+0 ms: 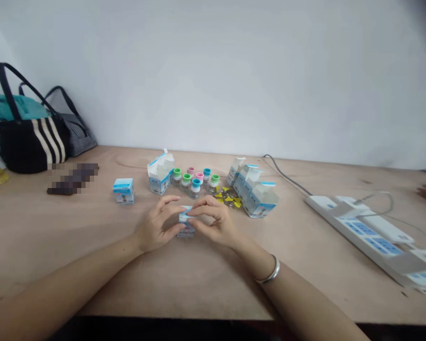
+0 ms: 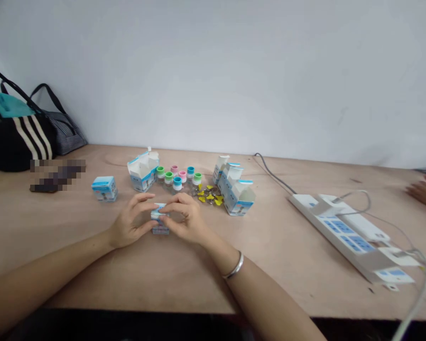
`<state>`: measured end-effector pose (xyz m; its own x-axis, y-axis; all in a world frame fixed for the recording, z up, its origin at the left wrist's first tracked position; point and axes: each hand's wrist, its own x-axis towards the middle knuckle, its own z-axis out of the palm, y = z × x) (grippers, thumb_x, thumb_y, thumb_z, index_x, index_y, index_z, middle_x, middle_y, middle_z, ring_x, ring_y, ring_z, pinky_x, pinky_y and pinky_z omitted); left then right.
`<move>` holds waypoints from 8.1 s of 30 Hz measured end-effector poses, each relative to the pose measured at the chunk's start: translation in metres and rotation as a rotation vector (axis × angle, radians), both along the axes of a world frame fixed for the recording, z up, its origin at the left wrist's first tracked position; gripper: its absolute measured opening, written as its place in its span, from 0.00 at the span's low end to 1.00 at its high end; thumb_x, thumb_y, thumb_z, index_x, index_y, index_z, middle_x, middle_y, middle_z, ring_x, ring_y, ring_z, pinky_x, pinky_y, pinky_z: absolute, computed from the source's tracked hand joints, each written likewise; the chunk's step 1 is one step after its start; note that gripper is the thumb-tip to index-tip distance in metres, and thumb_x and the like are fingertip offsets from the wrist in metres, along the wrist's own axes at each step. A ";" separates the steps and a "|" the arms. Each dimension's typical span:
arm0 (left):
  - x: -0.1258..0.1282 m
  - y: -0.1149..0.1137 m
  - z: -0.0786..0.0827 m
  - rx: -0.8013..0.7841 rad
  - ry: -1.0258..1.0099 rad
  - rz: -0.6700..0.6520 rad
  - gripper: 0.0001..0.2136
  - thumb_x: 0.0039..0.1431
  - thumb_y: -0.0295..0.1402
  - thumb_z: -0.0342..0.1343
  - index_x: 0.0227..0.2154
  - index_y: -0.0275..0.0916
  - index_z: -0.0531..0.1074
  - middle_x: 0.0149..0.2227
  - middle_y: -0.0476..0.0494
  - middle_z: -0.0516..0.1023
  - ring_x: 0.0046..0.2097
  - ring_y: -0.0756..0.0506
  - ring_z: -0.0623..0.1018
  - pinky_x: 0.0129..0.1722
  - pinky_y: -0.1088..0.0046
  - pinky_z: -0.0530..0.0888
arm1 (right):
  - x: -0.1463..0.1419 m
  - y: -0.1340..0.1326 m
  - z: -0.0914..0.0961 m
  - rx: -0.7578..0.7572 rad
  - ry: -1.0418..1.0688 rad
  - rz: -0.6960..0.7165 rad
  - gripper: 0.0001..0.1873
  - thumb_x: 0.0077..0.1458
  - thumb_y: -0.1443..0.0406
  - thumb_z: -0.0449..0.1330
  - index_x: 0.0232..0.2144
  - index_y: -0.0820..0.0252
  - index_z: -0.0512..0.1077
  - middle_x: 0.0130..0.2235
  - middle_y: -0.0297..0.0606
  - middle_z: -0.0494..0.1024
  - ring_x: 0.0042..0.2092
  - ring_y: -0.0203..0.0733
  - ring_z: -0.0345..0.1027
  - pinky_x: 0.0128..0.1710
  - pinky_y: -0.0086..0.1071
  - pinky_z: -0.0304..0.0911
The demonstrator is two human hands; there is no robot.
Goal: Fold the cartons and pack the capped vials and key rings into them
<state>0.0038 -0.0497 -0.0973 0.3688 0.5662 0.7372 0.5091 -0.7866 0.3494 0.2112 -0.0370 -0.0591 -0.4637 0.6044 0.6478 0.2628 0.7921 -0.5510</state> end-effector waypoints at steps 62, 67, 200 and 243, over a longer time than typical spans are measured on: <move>-0.044 0.029 0.036 0.199 0.421 0.151 0.08 0.61 0.26 0.47 0.37 0.40 0.71 0.40 0.44 0.77 0.42 0.44 0.75 0.43 0.66 0.71 | 0.005 0.014 -0.014 0.218 -0.166 -0.089 0.14 0.56 0.64 0.57 0.46 0.56 0.69 0.42 0.43 0.69 0.40 0.41 0.66 0.39 0.36 0.67; -0.026 0.018 0.024 0.082 0.250 -0.042 0.10 0.61 0.24 0.45 0.38 0.40 0.70 0.41 0.44 0.77 0.45 0.47 0.76 0.46 0.67 0.73 | 0.008 0.012 -0.008 0.270 -0.141 -0.062 0.20 0.53 0.60 0.61 0.49 0.53 0.68 0.55 0.46 0.57 0.41 0.40 0.65 0.43 0.41 0.68; -0.009 0.003 0.013 -0.080 0.061 -0.098 0.10 0.53 0.31 0.58 0.39 0.41 0.70 0.47 0.41 0.72 0.50 0.44 0.73 0.50 0.65 0.71 | -0.005 -0.001 0.011 0.216 -0.202 -0.062 0.12 0.50 0.61 0.62 0.39 0.54 0.75 0.39 0.39 0.74 0.43 0.44 0.66 0.48 0.42 0.55; -0.003 -0.001 0.000 -0.056 -0.073 -0.025 0.11 0.53 0.30 0.60 0.40 0.42 0.69 0.57 0.38 0.60 0.59 0.38 0.65 0.54 0.55 0.71 | -0.005 0.011 -0.008 -0.690 0.469 0.148 0.35 0.43 0.63 0.68 0.54 0.49 0.61 0.38 0.34 0.77 0.37 0.38 0.72 0.37 0.34 0.68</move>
